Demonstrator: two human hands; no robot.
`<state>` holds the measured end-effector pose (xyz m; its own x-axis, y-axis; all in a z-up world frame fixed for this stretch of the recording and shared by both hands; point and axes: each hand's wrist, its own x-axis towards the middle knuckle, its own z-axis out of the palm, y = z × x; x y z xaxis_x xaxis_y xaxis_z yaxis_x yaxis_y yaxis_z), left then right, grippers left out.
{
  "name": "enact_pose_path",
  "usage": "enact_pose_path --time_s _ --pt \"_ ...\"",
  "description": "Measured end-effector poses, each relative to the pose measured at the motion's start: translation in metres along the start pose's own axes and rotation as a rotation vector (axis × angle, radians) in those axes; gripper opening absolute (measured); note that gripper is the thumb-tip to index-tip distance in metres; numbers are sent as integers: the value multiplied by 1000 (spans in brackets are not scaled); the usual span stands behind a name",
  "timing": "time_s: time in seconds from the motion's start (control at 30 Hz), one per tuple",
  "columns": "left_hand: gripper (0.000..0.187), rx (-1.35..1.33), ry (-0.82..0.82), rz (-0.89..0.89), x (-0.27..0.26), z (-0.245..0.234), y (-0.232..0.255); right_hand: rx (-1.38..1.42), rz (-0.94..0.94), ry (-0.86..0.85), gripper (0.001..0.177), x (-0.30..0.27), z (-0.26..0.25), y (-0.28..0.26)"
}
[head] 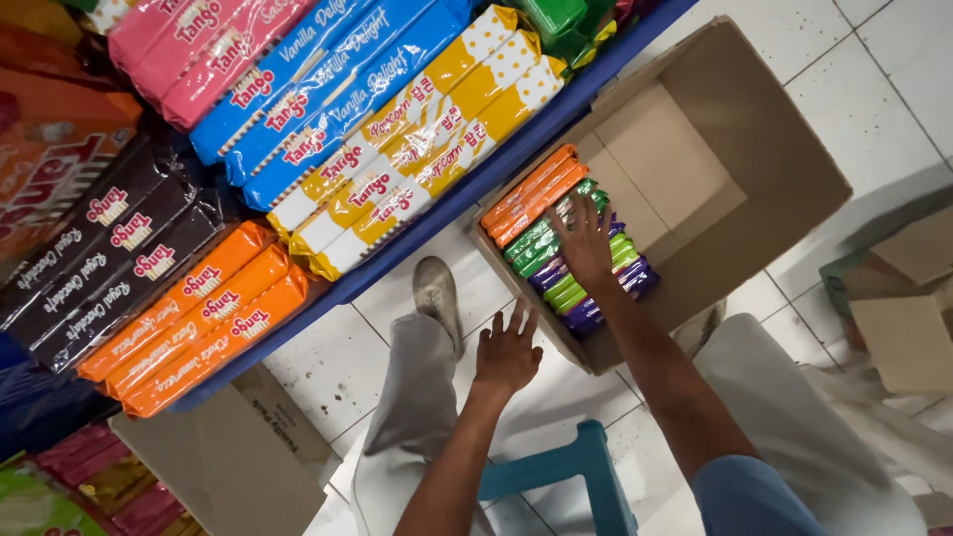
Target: The person transfers stacks of packaged snacks from a blue crate into a cardboard box. They pick up items by hand and place them into the box, arranging them in rows.
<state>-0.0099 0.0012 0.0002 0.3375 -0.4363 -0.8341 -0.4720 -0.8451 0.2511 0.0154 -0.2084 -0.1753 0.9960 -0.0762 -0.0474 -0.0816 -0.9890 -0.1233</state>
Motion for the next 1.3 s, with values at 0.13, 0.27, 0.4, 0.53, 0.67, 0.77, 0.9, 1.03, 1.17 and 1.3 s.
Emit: enact_pose_path --time_s 0.13,0.27,0.4,0.53,0.67,0.77,0.9,1.03,1.17,1.3 --pt "69 16 -17 -8 -2 1 4 142 165 -49 97 2 -19 -2" --pt "68 18 -45 -6 -5 -4 8 516 582 84 122 -11 7 3" --pt "68 21 -72 -28 -6 -7 10 1431 644 186 121 -11 -2 0" --pt "68 16 -69 -37 -3 -4 8 1536 618 155 118 -3 22 4" --pt "68 17 -48 -33 0 4 6 1571 716 156 119 1 -7 -17" --pt "68 27 -39 -30 -7 -7 5 1563 708 143 120 2 2 -10" --pt "71 -17 -14 9 -3 3 -3 1572 742 87 121 2 -24 -18" --pt "69 -83 139 16 26 33 -25 1356 661 258 101 -4 5 26" --pt "46 -271 677 177 -42 -24 -39 1221 360 376 40 13 -143 1" --pt "24 -510 1514 227 -151 -76 -73 1049 57 407 11 28 -317 -72"
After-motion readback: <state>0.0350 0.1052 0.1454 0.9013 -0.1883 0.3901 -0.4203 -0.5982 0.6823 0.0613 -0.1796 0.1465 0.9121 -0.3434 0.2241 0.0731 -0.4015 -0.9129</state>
